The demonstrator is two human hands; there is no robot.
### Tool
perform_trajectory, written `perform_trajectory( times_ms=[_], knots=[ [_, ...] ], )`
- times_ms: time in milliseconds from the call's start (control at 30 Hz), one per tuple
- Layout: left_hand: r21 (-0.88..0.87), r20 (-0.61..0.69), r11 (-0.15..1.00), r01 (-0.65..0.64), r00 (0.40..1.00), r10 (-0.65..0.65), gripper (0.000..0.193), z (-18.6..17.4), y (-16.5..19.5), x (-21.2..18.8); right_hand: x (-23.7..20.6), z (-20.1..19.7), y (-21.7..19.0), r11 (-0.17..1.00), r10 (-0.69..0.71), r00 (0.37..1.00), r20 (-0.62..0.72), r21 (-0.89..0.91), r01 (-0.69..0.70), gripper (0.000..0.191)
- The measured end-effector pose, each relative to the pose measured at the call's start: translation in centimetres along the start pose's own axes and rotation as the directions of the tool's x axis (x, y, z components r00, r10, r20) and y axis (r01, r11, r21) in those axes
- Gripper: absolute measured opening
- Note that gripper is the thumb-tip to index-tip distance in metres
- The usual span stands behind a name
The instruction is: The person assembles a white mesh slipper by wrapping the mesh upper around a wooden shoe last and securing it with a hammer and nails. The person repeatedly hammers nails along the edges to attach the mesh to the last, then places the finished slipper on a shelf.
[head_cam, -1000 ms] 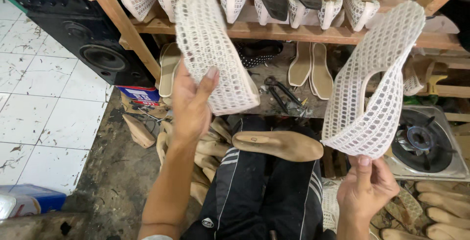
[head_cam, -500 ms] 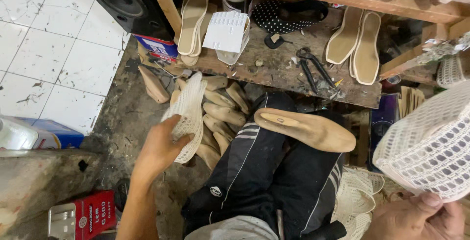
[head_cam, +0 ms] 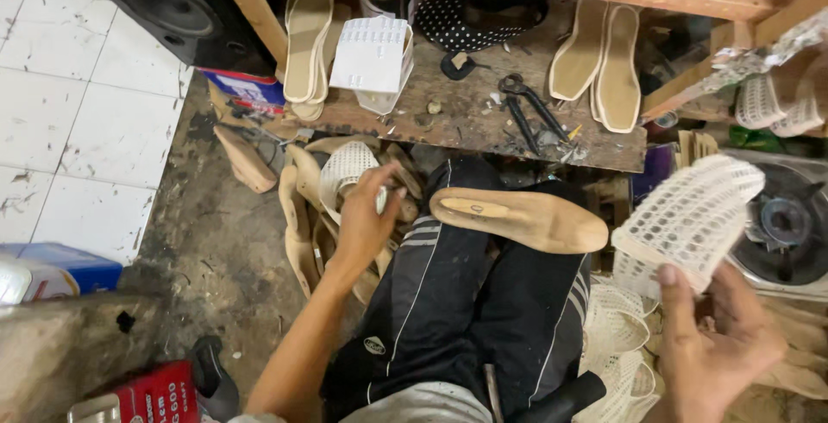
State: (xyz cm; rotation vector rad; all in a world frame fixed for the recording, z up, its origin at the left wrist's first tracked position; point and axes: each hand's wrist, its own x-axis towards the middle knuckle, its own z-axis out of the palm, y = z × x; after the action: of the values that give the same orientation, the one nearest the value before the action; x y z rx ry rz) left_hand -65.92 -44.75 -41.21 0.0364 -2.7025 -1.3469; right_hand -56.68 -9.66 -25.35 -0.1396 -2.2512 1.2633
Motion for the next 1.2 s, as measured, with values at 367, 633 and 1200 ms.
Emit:
perform_trajectory(
  times_ms=[367,633,1200],
  knots=[
    [-0.287,0.207,0.740,-0.608,0.715,0.668,0.031,0.2,16.3,-2.5,-1.1,3.3,2.0,0.962,-0.224,0.965,0.136,-0.127,0.241,0.021],
    [-0.417,0.194,0.763,-0.494,0.771,0.606,0.027,-1.1,12.6,-1.3,2.2,-0.8,10.8,0.602,0.450,0.832,0.324,0.578,-0.551,0.044],
    [-0.610,0.043,0.724,-0.320,0.900,0.434,0.054,-0.8,15.4,-0.4,5.6,-1.4,14.6,0.607,0.461,0.812,0.358,0.541,-0.583,0.017]
  ],
)
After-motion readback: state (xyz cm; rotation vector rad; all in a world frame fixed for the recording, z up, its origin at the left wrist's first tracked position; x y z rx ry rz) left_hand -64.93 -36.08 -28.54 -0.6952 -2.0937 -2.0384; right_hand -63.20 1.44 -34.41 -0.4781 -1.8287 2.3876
